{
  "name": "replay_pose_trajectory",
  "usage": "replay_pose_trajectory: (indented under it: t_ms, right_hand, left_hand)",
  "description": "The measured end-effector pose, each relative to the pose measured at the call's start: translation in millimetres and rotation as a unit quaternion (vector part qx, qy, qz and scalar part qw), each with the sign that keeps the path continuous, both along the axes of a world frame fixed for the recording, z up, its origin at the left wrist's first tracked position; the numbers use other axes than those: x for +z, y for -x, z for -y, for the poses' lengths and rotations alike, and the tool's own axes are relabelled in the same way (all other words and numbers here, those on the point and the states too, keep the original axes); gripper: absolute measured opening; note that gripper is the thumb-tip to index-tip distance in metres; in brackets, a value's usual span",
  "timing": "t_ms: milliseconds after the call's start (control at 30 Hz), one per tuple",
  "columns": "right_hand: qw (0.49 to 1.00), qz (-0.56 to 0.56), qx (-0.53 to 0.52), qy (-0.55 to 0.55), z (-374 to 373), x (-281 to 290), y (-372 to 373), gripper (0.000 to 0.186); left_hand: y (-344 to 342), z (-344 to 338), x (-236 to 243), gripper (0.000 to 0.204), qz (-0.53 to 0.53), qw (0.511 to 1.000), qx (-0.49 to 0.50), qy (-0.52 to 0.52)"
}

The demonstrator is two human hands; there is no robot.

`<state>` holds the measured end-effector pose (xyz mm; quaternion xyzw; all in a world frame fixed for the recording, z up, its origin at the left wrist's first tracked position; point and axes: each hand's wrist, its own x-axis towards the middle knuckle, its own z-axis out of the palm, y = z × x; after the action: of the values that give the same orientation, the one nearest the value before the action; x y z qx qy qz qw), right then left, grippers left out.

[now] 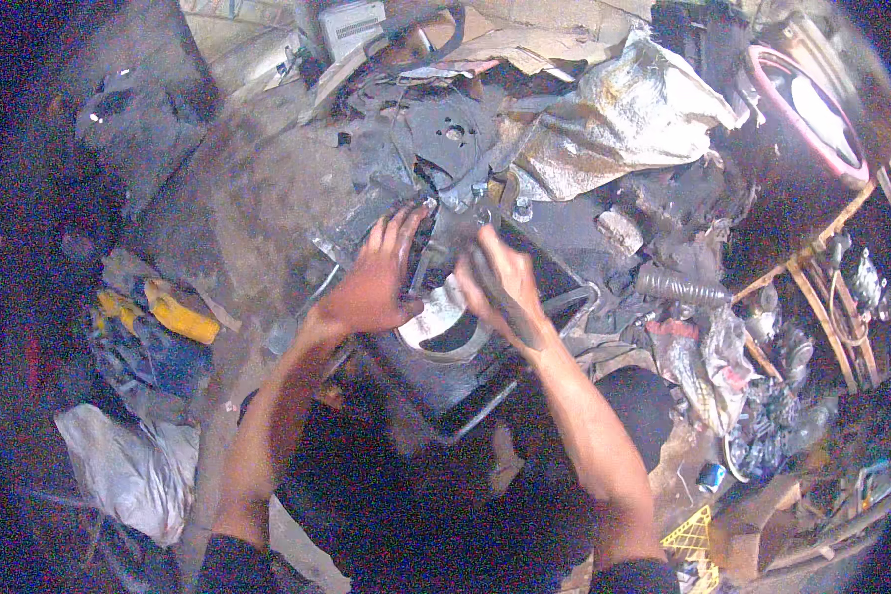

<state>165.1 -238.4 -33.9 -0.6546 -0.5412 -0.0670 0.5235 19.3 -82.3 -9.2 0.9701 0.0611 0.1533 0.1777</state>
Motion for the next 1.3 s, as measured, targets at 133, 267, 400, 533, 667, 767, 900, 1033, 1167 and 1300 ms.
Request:
replay_pose_trajectory:
  t_ms: [133,267,400,533,667,767,900,1033,1167,1300]
  right_hand:
    - [0.986,-0.141,-0.091,0.000,-6.5,11.0,-0.3,0.023]
    - [0.988,0.101,0.108,-0.034,1.1,20.6,24.4,0.038]
    - [0.996,0.049,-0.067,0.017,-7.7,-0.1,-19.6,0.031]
    - [0.992,-0.072,-0.083,-0.054,-4.5,7.2,7.9,0.024]
    - [0.990,0.115,0.056,0.059,-8.7,-17.1,4.5,0.032]
    - [0.999,-0.010,0.031,0.016,-11.8,15.1,15.8,0.033]
    - [0.989,0.063,0.131,0.017,0.6,28.0,43.9,0.030]
    - [0.998,-0.059,0.014,0.036,-16.0,27.4,18.9,0.025]
    - [0.976,-0.061,0.173,0.117,-0.6,25.7,49.4,0.028]
    - [0.992,-0.067,0.099,0.046,-12.8,26.1,27.8,0.023]
  left_hand:
    - [7.3,-2.5,-1.4,0.116,0.001,1.000,0.011,0.000]
    - [10.6,-6.5,-6.2,0.117,0.007,1.000,-0.007,-0.005]
    - [5.2,-0.2,-1.8,0.117,0.004,1.000,0.001,0.005]
    - [14.4,-4.7,2.0,0.118,-0.017,1.000,0.002,0.005]
    - [9.3,-10.9,-7.7,0.119,0.012,0.999,-0.030,0.004]
    - [4.8,-9.0,-7.9,0.115,0.019,1.000,-0.016,-0.006]
    - [4.0,-7.8,-9.8,0.116,0.019,1.000,-0.016,0.007]
    - [7.1,-10.2,-8.7,0.118,0.011,0.999,-0.022,0.023]
    - [7.7,-18.4,-7.6,0.119,0.049,0.995,-0.079,-0.036]
    - [14.2,-22.4,-14.2,0.120,0.033,0.998,-0.053,0.027]
